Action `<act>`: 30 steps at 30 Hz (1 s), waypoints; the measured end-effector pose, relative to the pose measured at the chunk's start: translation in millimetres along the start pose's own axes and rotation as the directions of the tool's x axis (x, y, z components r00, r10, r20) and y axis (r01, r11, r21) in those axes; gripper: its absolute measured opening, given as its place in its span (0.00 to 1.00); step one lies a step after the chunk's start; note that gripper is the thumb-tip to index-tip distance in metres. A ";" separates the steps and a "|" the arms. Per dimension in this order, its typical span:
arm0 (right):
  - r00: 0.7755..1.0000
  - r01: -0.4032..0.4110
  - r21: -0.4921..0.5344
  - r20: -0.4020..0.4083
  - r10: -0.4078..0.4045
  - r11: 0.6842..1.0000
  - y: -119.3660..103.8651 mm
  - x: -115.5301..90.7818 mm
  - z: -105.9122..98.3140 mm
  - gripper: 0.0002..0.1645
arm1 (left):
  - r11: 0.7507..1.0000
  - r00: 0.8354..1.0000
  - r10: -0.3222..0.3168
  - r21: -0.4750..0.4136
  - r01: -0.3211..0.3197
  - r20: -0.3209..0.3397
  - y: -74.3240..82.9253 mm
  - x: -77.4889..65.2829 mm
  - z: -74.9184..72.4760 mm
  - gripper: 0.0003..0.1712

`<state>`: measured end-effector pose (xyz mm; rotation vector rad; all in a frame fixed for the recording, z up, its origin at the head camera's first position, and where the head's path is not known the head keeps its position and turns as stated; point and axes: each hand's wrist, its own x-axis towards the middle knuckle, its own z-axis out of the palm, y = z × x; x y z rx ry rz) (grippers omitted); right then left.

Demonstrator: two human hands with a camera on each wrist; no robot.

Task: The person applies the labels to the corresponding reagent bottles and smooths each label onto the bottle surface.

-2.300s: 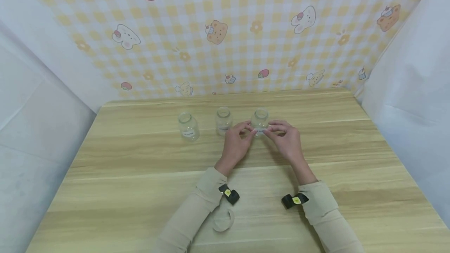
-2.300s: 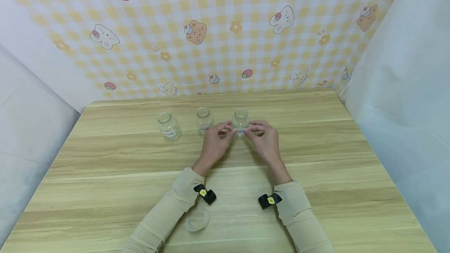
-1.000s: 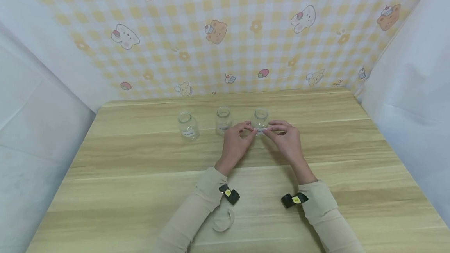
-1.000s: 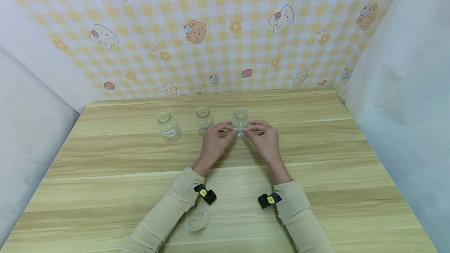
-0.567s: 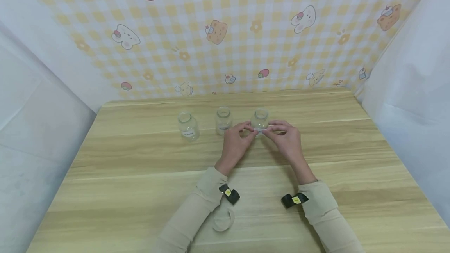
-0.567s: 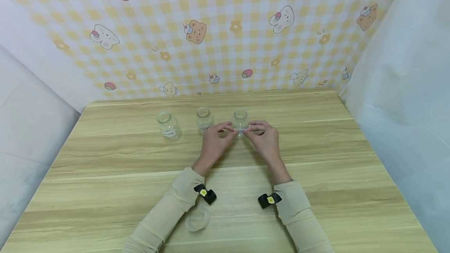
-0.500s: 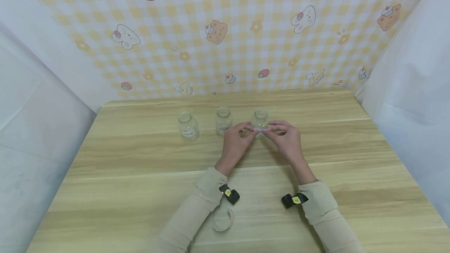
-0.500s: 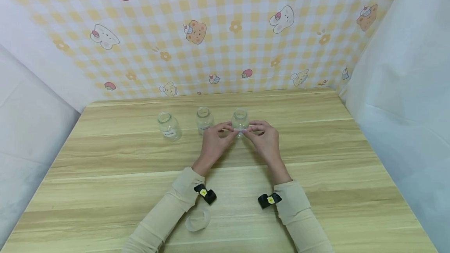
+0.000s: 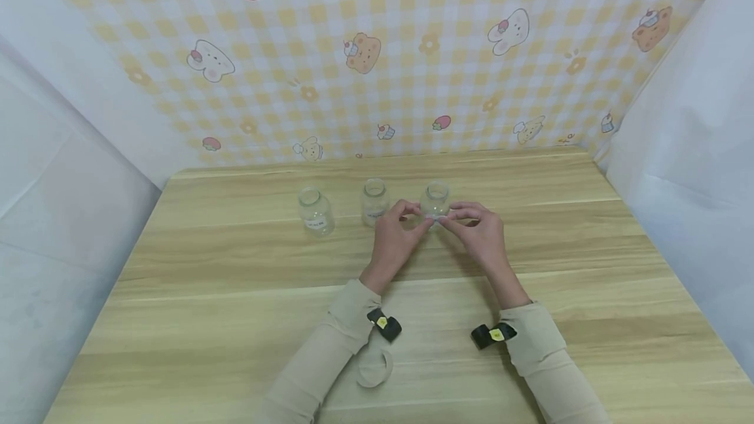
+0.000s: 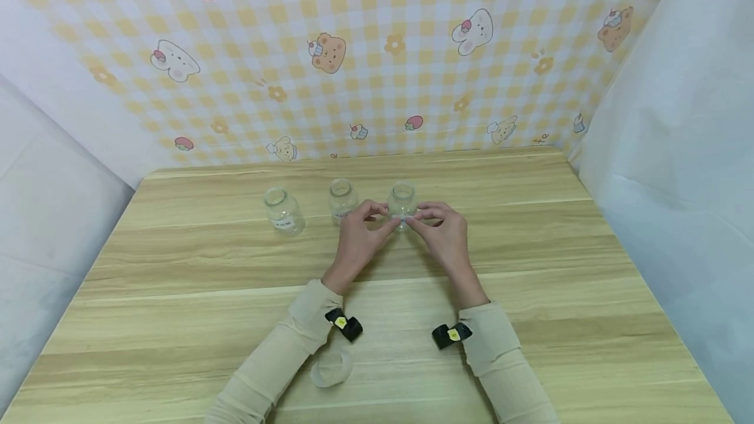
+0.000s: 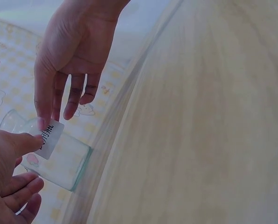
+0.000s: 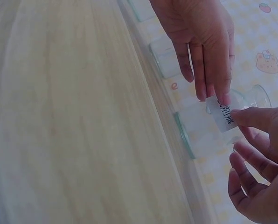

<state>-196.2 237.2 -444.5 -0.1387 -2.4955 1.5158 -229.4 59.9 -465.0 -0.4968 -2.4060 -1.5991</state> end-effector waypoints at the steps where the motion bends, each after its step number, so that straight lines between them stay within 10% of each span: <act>1: 1.000 -0.001 0.001 -0.001 0.001 1.000 0.0 0.1 -0.1 0.14 | 1.000 1.000 -0.002 0.002 0.002 0.001 0.2 0.1 0.0 0.14; 30: 1.000 -0.018 -0.004 -0.015 0.018 1.000 0.0 0.6 -4.5 0.20 | 0.999 1.000 -0.024 0.023 0.024 -0.003 2.5 -1.6 1.3 0.16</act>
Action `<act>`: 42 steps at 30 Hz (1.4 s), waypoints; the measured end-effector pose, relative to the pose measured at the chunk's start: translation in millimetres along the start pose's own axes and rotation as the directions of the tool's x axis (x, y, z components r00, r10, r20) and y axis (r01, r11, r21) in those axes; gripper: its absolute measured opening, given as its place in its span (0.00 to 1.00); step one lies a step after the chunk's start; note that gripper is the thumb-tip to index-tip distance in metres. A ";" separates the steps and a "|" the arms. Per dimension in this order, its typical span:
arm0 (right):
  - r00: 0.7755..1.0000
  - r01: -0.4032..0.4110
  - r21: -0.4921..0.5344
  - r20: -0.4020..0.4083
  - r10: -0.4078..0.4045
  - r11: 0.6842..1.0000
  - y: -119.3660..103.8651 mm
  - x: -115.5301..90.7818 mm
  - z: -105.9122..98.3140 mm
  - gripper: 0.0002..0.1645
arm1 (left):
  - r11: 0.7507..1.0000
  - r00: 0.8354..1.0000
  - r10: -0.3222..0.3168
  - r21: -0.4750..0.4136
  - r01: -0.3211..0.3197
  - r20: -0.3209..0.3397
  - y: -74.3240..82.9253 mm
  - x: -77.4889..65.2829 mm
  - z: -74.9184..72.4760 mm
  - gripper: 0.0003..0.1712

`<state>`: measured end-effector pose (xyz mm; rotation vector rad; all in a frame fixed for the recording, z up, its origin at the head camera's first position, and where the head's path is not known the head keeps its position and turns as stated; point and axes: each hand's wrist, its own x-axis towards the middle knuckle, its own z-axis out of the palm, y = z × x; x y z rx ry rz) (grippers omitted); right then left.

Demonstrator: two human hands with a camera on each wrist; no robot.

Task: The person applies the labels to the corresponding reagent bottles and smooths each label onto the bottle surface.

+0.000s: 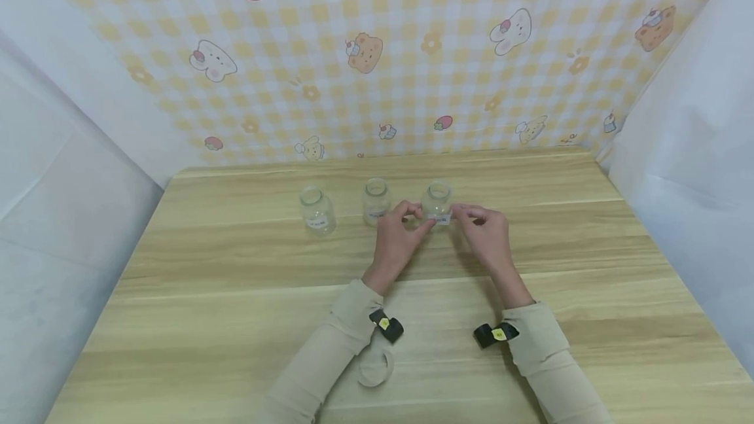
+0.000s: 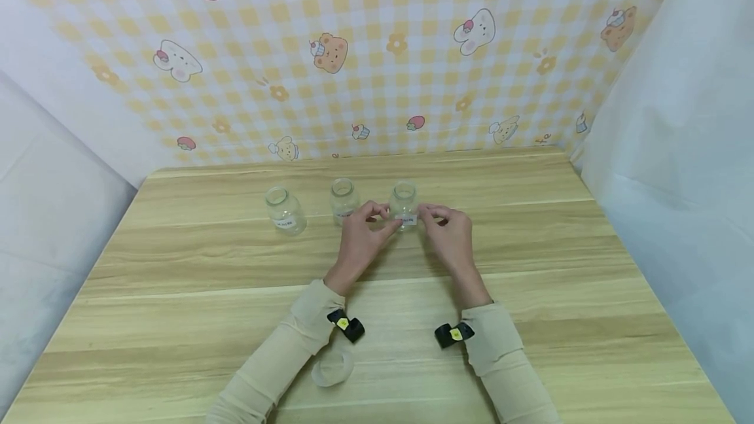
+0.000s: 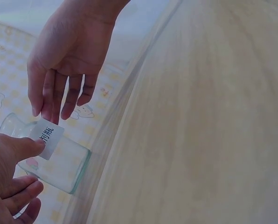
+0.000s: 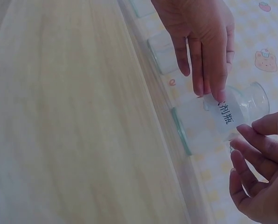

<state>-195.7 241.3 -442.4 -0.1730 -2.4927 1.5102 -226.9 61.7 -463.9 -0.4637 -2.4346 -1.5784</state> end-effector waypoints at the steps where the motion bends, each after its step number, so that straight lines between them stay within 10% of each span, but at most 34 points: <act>1: 1.000 -0.005 0.002 0.000 0.005 1.000 0.1 0.1 0.3 0.20 | 1.000 1.000 -0.001 -0.001 0.001 0.001 0.0 0.0 0.1 0.16; 22: 1.000 -0.005 0.088 0.010 0.004 0.996 1.8 0.3 2.4 0.14 | 1.000 1.000 -0.003 -0.003 0.003 0.007 0.6 0.1 0.4 0.16; 42: 0.990 0.097 0.041 0.103 -0.101 0.994 1.4 0.6 3.8 0.31 | 1.000 1.000 0.023 -0.007 -0.023 0.003 0.2 0.2 -1.7 0.18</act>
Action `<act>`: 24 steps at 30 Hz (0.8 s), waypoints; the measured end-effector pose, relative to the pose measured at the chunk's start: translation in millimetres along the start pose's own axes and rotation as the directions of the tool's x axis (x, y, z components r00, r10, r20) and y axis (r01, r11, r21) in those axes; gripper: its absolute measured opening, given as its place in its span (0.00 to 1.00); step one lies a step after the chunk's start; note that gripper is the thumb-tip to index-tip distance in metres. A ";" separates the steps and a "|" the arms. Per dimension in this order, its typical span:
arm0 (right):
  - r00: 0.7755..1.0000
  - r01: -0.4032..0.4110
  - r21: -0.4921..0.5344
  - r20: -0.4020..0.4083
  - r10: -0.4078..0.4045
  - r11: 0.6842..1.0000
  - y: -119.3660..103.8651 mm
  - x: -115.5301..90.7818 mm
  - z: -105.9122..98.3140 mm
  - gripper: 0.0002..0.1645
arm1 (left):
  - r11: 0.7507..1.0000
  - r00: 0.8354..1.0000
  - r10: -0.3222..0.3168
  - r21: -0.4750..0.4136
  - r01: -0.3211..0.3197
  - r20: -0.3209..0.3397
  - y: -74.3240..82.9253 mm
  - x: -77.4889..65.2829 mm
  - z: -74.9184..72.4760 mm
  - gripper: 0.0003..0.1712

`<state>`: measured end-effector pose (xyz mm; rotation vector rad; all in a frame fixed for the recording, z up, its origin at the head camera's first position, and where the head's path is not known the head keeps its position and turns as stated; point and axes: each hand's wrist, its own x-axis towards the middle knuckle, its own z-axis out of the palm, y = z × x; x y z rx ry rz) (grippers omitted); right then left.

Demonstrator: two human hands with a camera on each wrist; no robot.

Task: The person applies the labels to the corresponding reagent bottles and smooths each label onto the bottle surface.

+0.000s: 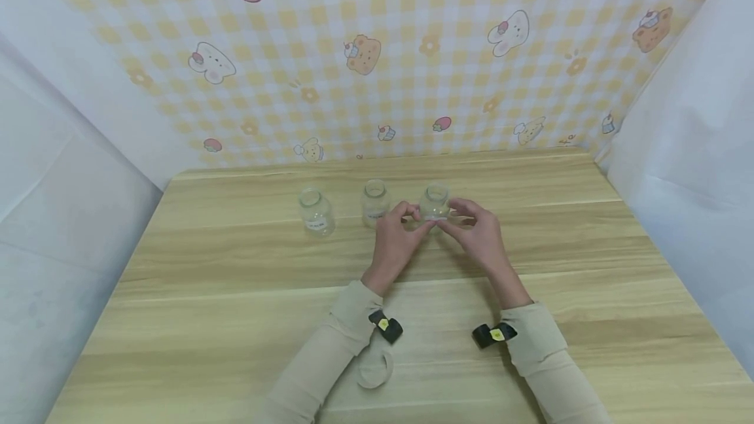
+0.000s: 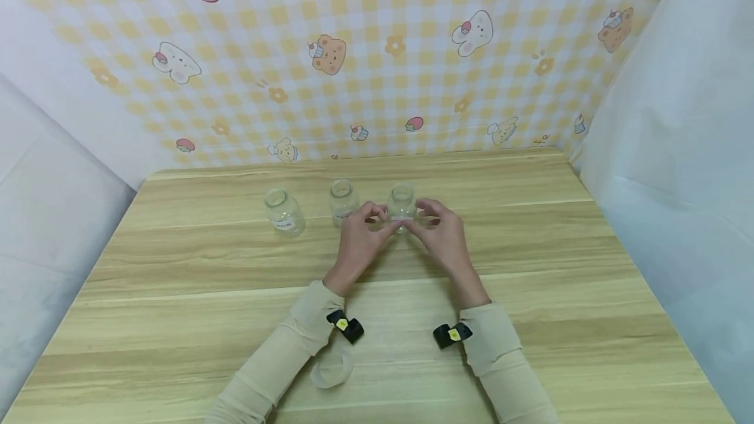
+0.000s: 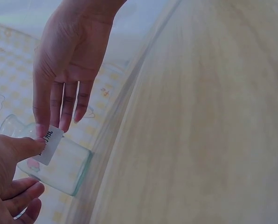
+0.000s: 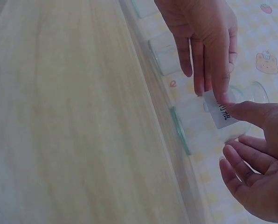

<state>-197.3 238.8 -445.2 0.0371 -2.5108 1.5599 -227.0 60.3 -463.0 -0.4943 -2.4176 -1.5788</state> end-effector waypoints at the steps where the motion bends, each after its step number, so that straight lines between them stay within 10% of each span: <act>1: 1.000 0.001 -0.001 -0.002 -0.001 1.000 -0.2 0.1 0.2 0.31 | 1.000 1.000 -0.002 0.003 0.002 0.000 0.6 0.0 -0.4 0.18; 24: 0.997 -0.069 -0.038 0.024 0.070 0.997 1.1 1.3 -4.3 0.30 | 0.999 1.000 -0.004 0.042 0.003 0.026 0.8 1.1 -4.5 0.19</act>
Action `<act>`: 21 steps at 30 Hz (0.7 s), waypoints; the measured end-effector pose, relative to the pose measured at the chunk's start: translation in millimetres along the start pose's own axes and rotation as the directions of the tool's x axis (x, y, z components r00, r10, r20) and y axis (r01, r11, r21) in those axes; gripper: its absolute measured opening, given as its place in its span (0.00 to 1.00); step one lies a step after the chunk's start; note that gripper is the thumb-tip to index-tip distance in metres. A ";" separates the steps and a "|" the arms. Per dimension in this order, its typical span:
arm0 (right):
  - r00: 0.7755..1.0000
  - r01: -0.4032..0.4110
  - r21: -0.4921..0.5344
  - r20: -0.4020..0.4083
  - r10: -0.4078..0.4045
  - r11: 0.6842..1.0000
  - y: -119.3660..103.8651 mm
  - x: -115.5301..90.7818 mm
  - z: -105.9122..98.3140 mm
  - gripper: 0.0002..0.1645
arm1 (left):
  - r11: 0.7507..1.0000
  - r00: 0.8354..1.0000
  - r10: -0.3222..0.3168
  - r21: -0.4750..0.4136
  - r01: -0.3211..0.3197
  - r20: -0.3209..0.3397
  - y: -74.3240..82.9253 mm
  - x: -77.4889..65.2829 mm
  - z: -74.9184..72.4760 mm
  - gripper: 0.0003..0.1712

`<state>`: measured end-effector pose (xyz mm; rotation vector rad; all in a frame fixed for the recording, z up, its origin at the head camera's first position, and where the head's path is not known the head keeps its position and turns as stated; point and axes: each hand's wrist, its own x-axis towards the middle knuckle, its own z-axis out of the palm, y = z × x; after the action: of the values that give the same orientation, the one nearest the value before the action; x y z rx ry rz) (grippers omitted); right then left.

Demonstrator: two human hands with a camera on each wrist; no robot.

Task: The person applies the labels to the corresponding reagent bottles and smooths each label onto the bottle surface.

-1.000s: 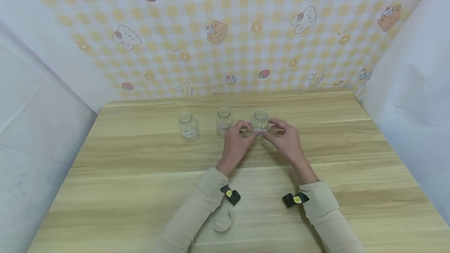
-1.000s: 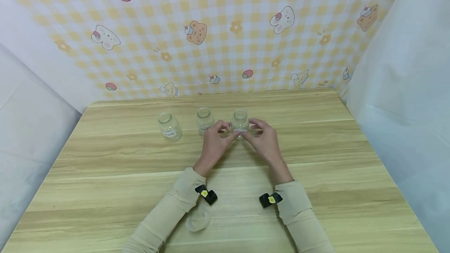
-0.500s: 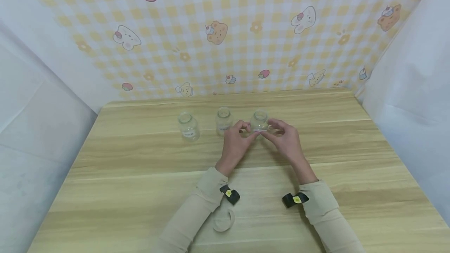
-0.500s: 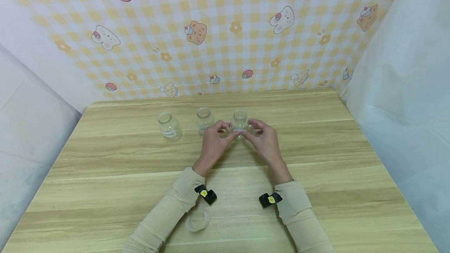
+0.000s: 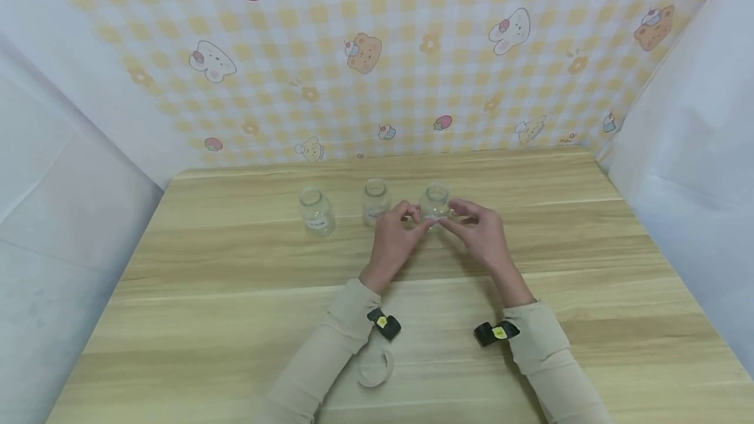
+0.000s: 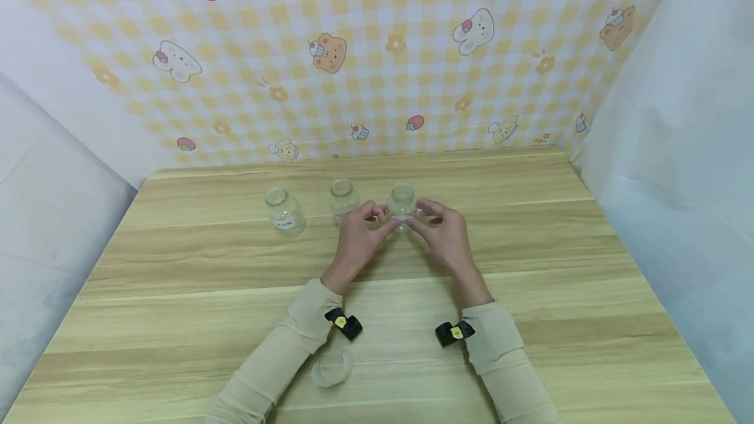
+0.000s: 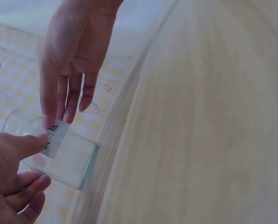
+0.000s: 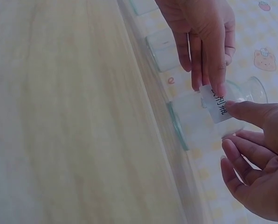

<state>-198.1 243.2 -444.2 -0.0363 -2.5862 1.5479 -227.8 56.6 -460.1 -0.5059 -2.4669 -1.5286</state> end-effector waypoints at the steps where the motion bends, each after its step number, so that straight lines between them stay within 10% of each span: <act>1: 1.000 0.002 -0.001 0.002 -0.002 1.000 -0.1 0.2 -0.2 0.30 | 1.000 1.000 0.001 -0.002 -0.001 0.003 -0.4 0.4 -0.2 0.19; 21: 0.999 0.030 0.015 -0.018 -0.029 0.999 -0.1 -0.1 1.5 0.31 | 1.000 1.000 0.027 0.002 -0.027 0.009 -1.7 1.9 -0.8 0.20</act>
<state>-198.2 241.8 -444.8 -0.0102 -2.5497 1.5498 -230.1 55.6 -460.4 -0.5449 -2.4574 -1.5172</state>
